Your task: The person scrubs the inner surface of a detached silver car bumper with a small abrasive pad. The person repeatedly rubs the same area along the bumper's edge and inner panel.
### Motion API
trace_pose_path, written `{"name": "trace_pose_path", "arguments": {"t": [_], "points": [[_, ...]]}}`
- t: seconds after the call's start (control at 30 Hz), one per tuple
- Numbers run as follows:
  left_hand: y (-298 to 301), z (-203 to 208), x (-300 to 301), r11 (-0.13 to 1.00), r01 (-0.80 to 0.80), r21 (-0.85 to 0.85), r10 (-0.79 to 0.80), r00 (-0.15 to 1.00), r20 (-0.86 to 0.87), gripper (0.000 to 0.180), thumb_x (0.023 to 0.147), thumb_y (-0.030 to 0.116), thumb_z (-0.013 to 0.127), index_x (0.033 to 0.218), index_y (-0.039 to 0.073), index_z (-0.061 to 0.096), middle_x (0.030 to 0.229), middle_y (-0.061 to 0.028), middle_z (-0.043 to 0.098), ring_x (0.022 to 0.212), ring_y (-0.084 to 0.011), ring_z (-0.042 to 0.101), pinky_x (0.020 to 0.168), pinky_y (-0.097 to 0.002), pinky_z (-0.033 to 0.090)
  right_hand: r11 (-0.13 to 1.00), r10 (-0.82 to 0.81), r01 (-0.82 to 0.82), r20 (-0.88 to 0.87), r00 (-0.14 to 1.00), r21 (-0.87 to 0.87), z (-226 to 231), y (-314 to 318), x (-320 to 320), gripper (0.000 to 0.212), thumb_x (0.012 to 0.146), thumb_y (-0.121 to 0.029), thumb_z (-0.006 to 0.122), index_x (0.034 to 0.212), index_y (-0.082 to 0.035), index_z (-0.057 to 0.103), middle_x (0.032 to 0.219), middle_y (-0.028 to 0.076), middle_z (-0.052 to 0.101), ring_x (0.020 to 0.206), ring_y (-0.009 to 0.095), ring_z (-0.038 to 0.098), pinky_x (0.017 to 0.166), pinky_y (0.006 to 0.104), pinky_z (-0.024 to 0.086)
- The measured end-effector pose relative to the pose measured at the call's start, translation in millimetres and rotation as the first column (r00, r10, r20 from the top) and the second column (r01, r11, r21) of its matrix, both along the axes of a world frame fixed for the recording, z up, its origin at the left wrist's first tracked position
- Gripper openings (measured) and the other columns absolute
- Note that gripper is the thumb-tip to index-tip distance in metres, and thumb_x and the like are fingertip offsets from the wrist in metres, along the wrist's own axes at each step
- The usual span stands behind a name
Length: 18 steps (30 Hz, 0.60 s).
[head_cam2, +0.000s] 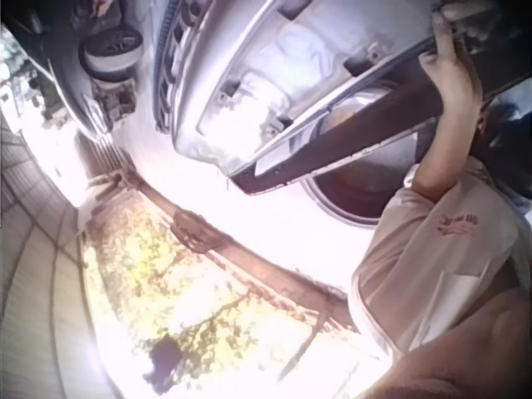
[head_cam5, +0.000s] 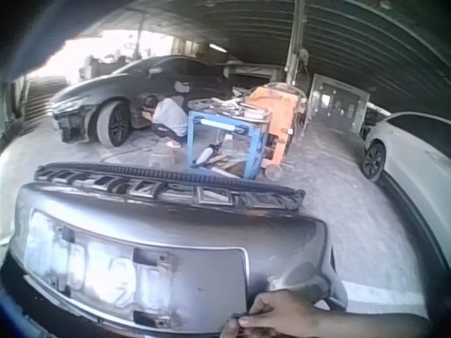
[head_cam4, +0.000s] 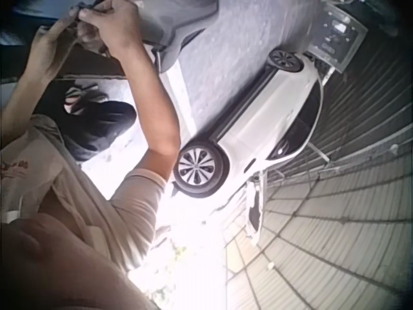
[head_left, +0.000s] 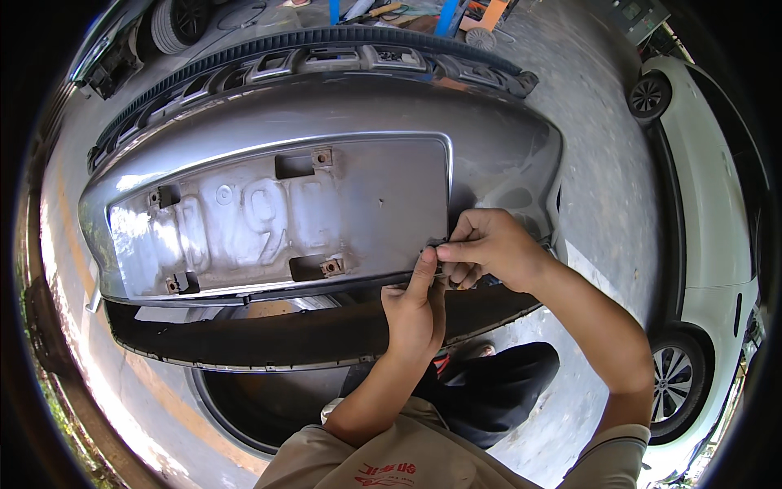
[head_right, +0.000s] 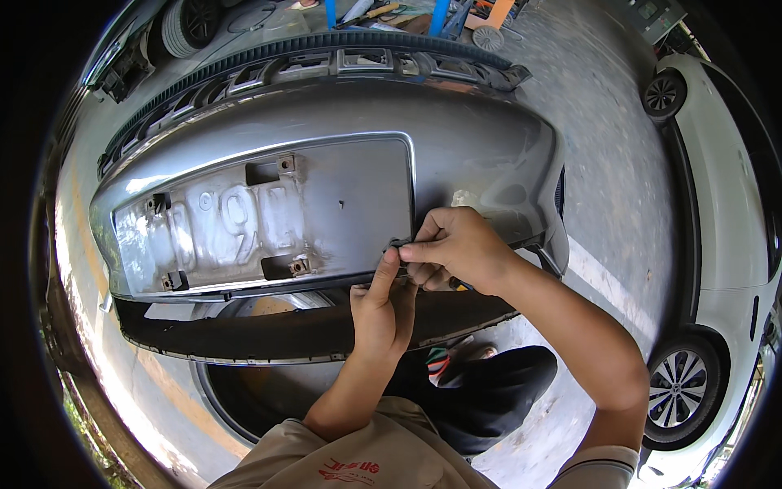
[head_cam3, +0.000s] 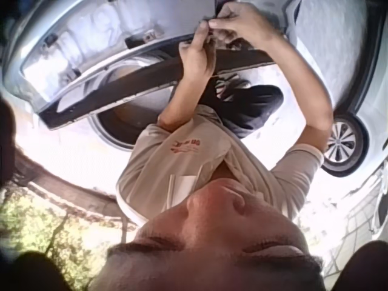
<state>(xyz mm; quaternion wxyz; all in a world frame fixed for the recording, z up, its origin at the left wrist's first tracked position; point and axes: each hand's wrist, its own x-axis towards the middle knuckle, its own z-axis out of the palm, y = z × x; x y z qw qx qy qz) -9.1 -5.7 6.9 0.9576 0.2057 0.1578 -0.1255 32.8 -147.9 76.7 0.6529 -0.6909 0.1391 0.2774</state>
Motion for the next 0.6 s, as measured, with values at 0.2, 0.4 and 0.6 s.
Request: {"name": "trace_pose_path", "arguments": {"t": [0.2, 0.4, 0.6], "points": [[-2, 0, 1, 0.999, 0.009, 0.032, -0.010, 1.000, 0.016, 0.021, 0.092, 0.009, 0.070, 0.110, 0.007, 0.060, 0.107, -0.0016, 0.064, 0.098, -0.0141, 0.060, 0.090, -0.0330, 0.046, 0.996, 0.080, -0.081, 0.031, 0.996, 0.043, 1, -8, 1, 0.018, 0.091, -0.011, 0.069, 0.093, 0.002, 0.057, 0.078, 0.012, 0.068, 0.065, 0.017, 0.068, 0.057, 0.0283, 0.056], [-2, -3, 1, 0.999, 0.008, 0.043, -0.010, 1.000, 0.030, 0.023, 0.092, 0.010, 0.069, 0.113, 0.004, 0.061, 0.112, -0.0041, 0.065, 0.104, -0.0168, 0.060, 0.095, -0.0388, 0.045, 0.958, 0.233, -0.222, 0.037, 0.972, -0.182, 5, -17, 16, 0.021, 0.089, -0.016, 0.074, 0.090, 0.003, 0.063, 0.078, 0.009, 0.069, 0.064, 0.016, 0.068, 0.057, 0.0260, 0.055], [-4, -6, -1, 0.999, -0.002, 0.032, 0.004, 0.999, -0.034, 0.025, 0.090, 0.007, 0.072, 0.112, 0.006, 0.060, 0.110, -0.0020, 0.064, 0.103, -0.0137, 0.059, 0.094, -0.0323, 0.045, 0.959, 0.254, -0.250, 0.010, 0.967, -0.135, 2, -17, 18, 0.022, 0.089, -0.017, 0.074, 0.092, 0.004, 0.065, 0.078, 0.010, 0.069, 0.065, 0.016, 0.068, 0.058, 0.0269, 0.055]]}}
